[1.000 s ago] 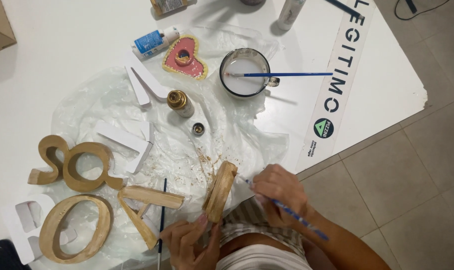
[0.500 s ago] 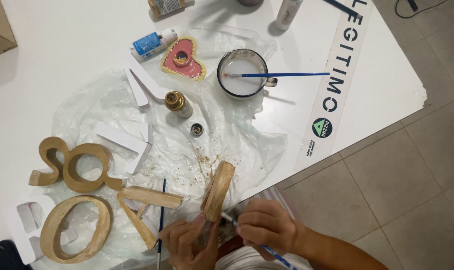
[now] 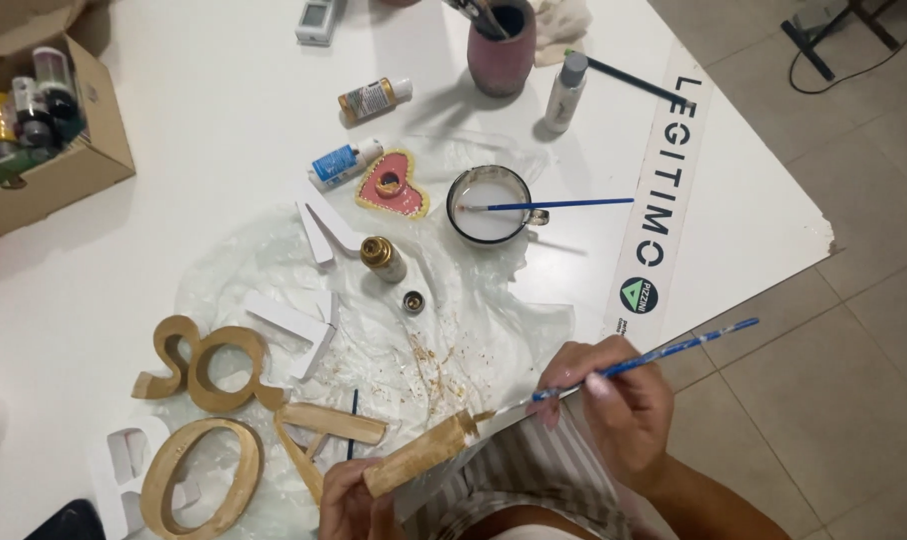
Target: The person paints wooden letters with gold paint using a paintbrush. They dip the brush into a small container of gold paint and apply it to the surface of the letters, which are arranged on a white table covered with a plastic sheet. The person handles the letters one by one, turning them to paint different sides.
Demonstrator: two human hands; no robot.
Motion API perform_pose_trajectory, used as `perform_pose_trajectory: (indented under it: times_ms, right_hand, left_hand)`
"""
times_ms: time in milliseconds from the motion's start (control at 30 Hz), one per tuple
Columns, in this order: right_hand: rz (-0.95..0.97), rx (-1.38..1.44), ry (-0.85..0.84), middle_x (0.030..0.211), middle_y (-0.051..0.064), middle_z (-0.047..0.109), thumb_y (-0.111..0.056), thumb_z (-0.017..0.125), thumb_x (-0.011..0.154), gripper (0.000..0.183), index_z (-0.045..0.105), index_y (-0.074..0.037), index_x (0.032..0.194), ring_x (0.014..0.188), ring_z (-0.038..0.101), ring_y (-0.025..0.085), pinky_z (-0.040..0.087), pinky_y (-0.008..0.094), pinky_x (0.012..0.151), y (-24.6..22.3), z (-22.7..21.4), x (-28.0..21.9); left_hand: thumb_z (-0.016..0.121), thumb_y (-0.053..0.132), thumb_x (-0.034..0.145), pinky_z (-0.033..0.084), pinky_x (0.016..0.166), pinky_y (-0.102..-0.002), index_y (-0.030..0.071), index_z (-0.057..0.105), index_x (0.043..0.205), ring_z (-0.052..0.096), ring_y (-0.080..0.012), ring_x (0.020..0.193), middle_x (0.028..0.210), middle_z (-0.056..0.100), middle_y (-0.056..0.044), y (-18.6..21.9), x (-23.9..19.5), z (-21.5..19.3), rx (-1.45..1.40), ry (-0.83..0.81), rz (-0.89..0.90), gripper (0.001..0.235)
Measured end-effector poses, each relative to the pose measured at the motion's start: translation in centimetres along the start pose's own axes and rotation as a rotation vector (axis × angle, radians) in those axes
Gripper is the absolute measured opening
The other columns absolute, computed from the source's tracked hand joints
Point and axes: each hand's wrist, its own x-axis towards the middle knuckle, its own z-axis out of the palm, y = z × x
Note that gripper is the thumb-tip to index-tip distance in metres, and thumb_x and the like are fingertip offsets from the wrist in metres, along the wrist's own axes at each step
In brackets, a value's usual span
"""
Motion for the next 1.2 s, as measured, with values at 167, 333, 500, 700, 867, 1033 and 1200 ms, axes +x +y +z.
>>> perform_pose_trajectory:
  times_ms: [167,333,500,700,867,1033,1200]
  right_hand:
    - [0.039,0.117,-0.153,0.088,0.021,0.072,-0.014,0.056,0.111,0.018,0.065,0.002,0.107,0.065,0.066,0.023,0.060,0.031,0.059,-0.8,1.4,0.1]
    - [0.055,0.187,-0.152,0.082,0.021,0.071,-0.010,0.056,0.108,0.015,0.064,0.002,0.103,0.062,0.065,0.022,0.058,0.029,0.056,0.1,1.0,-0.2]
    - [0.089,0.295,-0.059,0.078,0.020,0.066,-0.011,0.055,0.109,0.016,0.062,0.001,0.101,0.062,0.061,0.023,0.053,0.028,0.049,0.6,0.5,-0.4]
    - [0.203,0.363,-0.164,0.086,0.021,0.070,-0.013,0.053,0.112,0.017,0.062,0.001,0.105,0.068,0.065,0.023,0.055,0.029,0.056,1.2,1.7,-0.5]
    - [0.286,0.405,-0.174,0.082,0.021,0.069,-0.015,0.054,0.111,0.018,0.060,-0.001,0.102,0.060,0.060,0.023,0.054,0.031,0.053,1.7,2.3,-0.8]
    - [0.203,0.413,-0.153,0.083,0.019,0.070,-0.012,0.054,0.111,0.016,0.062,-0.001,0.104,0.065,0.064,0.023,0.057,0.030,0.055,1.7,2.5,-0.9]
    - [0.103,0.388,-0.104,0.081,0.019,0.069,-0.012,0.051,0.110,0.014,0.060,-0.002,0.104,0.058,0.063,0.021,0.057,0.027,0.052,1.6,2.5,-0.9]
  left_hand:
    - [0.069,0.012,0.099,0.061,0.097,-0.035,-0.001,0.062,0.125,0.068,-0.0290,0.108,0.116,0.069,-0.021,-3.0,-0.1,-3.3,0.001,-0.151,0.077,0.030]
    - [0.071,0.016,0.099,0.060,0.096,-0.034,0.002,0.062,0.128,0.068,-0.0271,0.108,0.117,0.068,-0.020,-4.5,-0.3,-4.4,-0.018,-0.149,0.111,0.033]
    - [0.071,0.013,0.097,0.061,0.091,-0.034,0.000,0.065,0.121,0.069,-0.0266,0.105,0.113,0.069,-0.019,-3.3,-0.2,-2.4,-0.066,-0.064,0.074,0.028]
    - [0.075,0.021,0.094,0.055,0.090,-0.035,-0.004,0.066,0.115,0.065,-0.0273,0.100,0.105,0.067,-0.018,-3.0,-0.4,-1.8,-0.119,0.078,0.061,0.034]
    - [0.076,0.020,0.098,0.051,0.078,-0.029,-0.007,0.065,0.115,0.060,-0.0223,0.090,0.104,0.062,-0.019,-3.0,-0.3,-2.0,-0.380,-0.023,-0.114,0.034]
    - [0.078,0.019,0.096,0.055,0.087,-0.036,-0.007,0.065,0.120,0.062,-0.0277,0.102,0.111,0.063,-0.022,-4.8,-0.9,-2.5,-0.444,0.018,-0.127,0.038]
    - [0.079,0.026,0.098,0.057,0.088,-0.037,-0.006,0.064,0.119,0.062,-0.0278,0.104,0.109,0.064,-0.020,-5.1,-1.0,-2.2,-0.396,0.052,-0.081,0.041]
